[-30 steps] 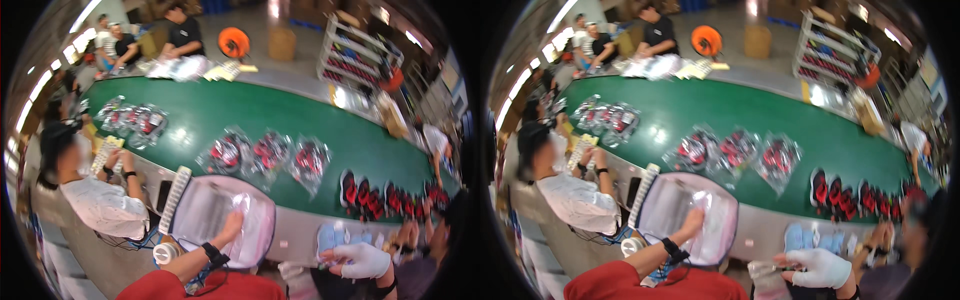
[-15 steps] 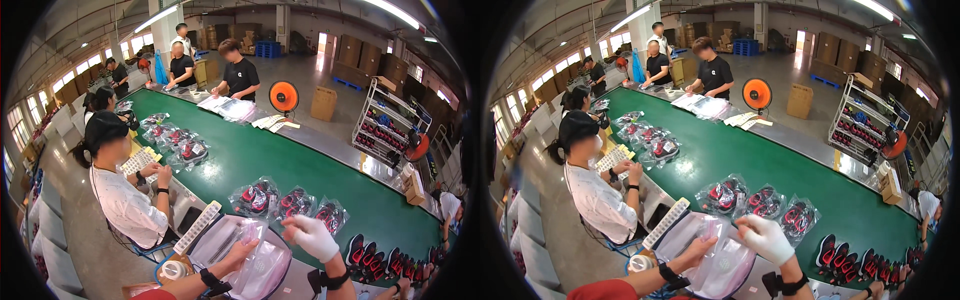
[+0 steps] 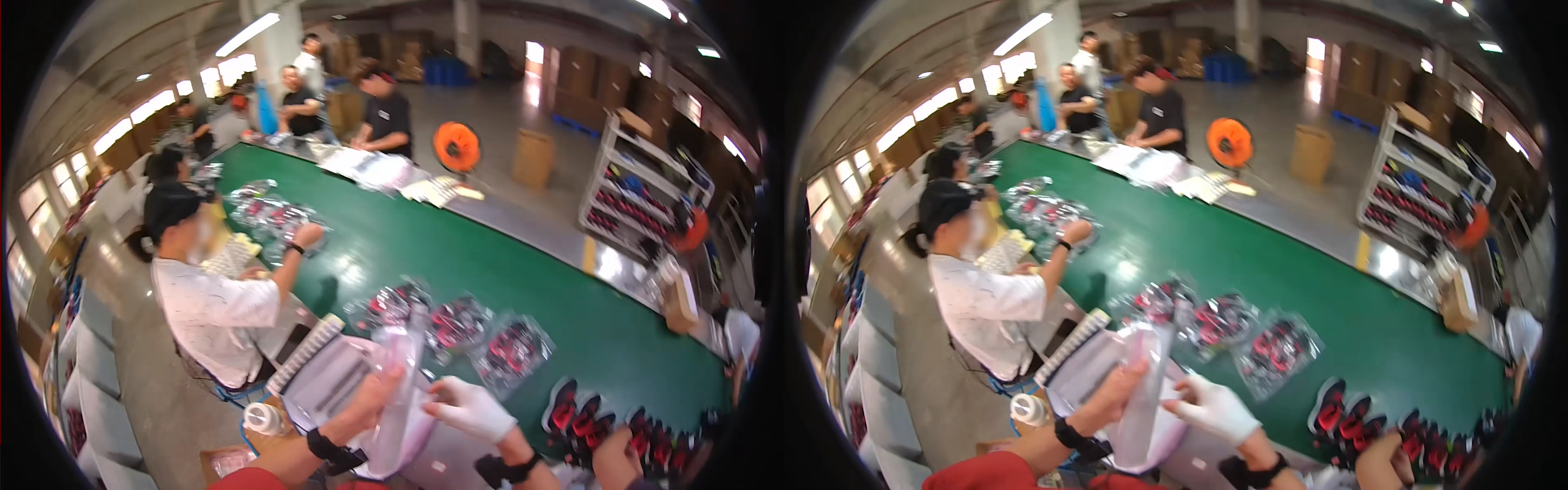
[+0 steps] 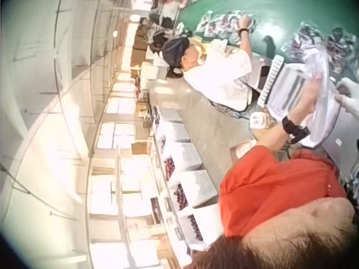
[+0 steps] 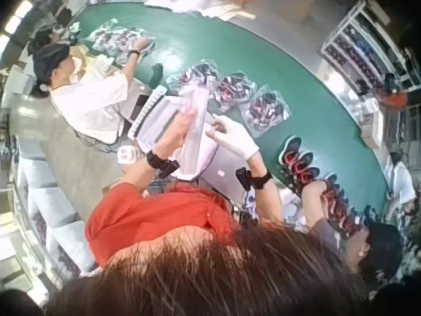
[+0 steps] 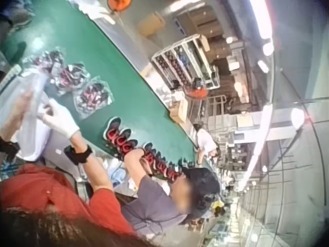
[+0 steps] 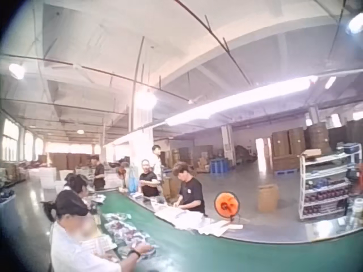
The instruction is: The person packages black and red sneakers on a factory assembly line. They pick up pairs of shoes from a green conveyor belt, place them into clear plastic bags, and move the packaged shoes to a pink bin.
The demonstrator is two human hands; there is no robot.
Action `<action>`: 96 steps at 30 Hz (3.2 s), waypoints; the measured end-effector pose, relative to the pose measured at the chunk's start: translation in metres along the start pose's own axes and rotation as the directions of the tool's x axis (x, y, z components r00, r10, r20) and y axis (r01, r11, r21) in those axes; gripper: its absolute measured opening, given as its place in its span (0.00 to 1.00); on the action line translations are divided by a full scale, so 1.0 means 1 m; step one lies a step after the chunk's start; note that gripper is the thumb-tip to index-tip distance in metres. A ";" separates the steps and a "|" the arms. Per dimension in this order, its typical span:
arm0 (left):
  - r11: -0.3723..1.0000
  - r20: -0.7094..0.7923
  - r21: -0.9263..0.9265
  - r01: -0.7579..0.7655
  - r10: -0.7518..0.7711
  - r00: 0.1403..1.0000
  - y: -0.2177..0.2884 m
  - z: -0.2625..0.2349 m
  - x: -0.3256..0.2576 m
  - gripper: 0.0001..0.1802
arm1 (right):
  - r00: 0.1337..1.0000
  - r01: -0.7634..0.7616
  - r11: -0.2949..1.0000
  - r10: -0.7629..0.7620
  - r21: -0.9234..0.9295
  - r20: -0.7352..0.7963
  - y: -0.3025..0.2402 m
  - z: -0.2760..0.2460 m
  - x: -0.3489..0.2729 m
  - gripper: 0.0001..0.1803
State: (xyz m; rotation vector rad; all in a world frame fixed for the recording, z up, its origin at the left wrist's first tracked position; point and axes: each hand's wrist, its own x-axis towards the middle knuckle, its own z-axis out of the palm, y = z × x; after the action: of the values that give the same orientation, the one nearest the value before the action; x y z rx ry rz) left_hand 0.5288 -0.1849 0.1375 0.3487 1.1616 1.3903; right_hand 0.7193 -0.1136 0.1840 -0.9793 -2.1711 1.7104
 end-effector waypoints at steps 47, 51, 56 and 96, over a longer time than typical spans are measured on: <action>0.595 0.316 0.656 -0.465 0.343 0.885 0.016 0.101 0.074 0.09 | 0.538 -0.814 0.499 0.451 -0.299 -0.712 0.204 -0.077 -0.057 0.32; 0.633 0.277 0.655 -0.413 0.308 0.910 0.012 0.091 0.079 0.09 | 0.585 -0.805 0.276 0.518 -0.525 -0.624 0.232 -0.045 -0.028 0.30; 0.692 0.194 0.621 -0.369 0.320 0.927 0.011 0.098 0.078 0.10 | 0.524 -0.836 0.369 0.314 -0.407 -0.792 0.263 -0.044 -0.042 0.22; 0.370 0.852 0.506 -0.779 -0.072 0.519 -0.061 0.084 -0.008 0.15 | 0.859 -0.261 0.659 -0.175 -0.706 -0.481 0.060 0.046 -0.022 0.21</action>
State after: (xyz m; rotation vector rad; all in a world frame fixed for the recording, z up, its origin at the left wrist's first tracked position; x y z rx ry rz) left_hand 0.6321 -0.1704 0.1306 1.9825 0.9198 0.6554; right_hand 0.7328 -0.1571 0.1197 -1.4608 -2.4496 0.3383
